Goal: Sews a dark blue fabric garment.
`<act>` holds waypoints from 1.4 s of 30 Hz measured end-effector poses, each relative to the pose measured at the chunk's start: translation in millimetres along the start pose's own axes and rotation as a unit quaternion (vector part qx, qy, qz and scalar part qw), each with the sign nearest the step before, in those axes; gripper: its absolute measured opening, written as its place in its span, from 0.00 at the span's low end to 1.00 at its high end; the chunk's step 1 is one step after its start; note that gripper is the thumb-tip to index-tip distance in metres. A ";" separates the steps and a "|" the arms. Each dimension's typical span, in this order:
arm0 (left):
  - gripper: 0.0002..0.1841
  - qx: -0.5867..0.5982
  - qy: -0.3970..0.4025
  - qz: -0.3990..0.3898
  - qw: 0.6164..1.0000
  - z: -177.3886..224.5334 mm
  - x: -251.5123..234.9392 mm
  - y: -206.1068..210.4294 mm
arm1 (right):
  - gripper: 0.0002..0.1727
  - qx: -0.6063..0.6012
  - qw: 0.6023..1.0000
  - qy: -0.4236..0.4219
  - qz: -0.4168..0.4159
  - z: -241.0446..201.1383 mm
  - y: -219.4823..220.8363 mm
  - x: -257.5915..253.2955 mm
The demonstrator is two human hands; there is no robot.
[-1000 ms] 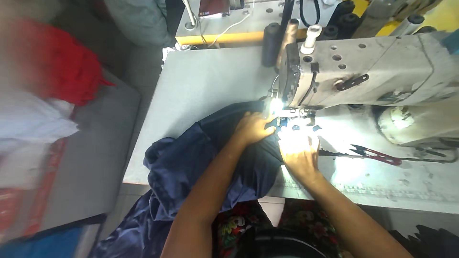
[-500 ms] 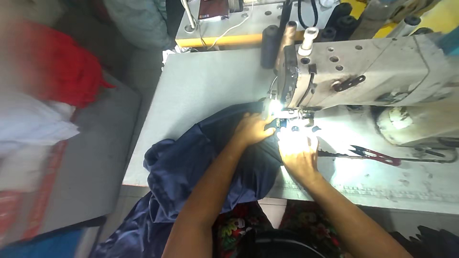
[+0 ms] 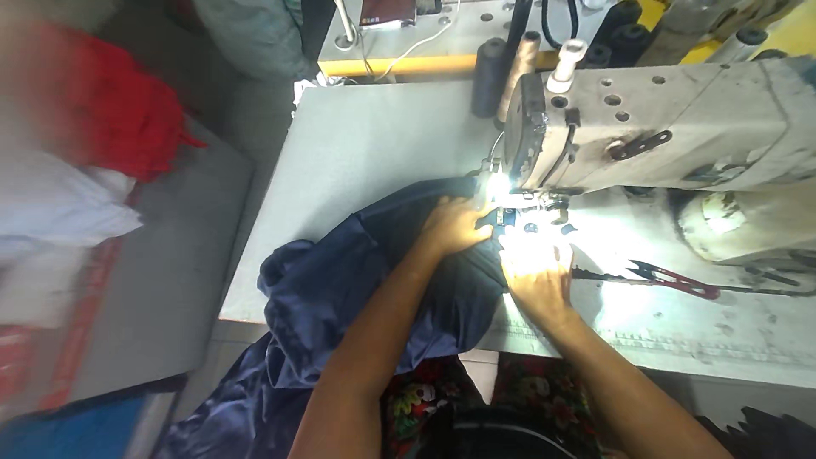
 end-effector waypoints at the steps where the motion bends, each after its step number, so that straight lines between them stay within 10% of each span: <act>1: 0.25 0.000 0.000 0.000 1.000 0.2 -0.1 0.1 | 0.16 -0.001 1.000 0.000 0.001 0.7 0.5 1.0; 42: 0.24 0.006 -0.021 -0.008 1.000 0.3 -1.9 -2.7 | 0.17 0.014 1.000 0.015 -0.005 0.9 2.7 -0.1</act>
Point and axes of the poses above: each hand's wrist, its own x-axis away from the middle knuckle, its own y-axis out of the palm, z = x × y, the point moved 6 cm from there along -x, towards the middle knuckle, and after that the axes turned 7 degrees about -z, right-handed, at the moved point
